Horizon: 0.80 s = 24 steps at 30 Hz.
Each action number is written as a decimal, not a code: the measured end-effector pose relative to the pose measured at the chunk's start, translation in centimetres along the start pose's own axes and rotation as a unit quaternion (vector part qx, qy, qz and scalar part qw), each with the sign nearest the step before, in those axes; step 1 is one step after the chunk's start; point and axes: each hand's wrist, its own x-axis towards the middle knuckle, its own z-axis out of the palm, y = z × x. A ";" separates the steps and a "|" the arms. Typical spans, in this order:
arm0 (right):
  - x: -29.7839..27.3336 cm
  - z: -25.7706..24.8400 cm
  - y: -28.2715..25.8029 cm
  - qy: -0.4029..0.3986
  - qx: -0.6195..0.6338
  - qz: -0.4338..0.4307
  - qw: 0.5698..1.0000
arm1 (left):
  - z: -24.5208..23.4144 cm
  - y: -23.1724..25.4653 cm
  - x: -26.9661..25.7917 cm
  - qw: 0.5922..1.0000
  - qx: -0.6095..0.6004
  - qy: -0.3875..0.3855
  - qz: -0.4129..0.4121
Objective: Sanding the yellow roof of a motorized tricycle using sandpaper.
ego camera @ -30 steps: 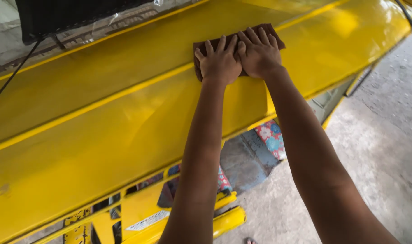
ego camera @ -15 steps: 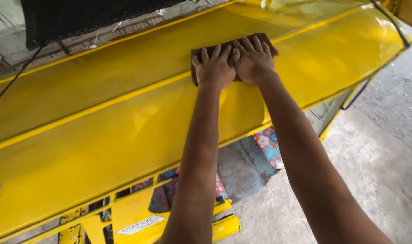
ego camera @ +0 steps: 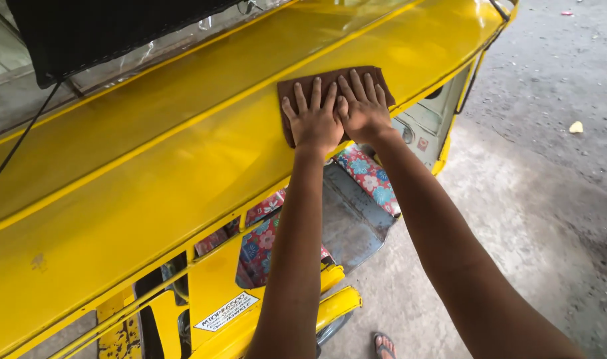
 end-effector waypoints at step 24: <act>13.9 0.3 12.9 -0.065 0.003 0.037 0.997 | 3.7 6.5 16.9 0.981 -0.016 -0.178 -0.081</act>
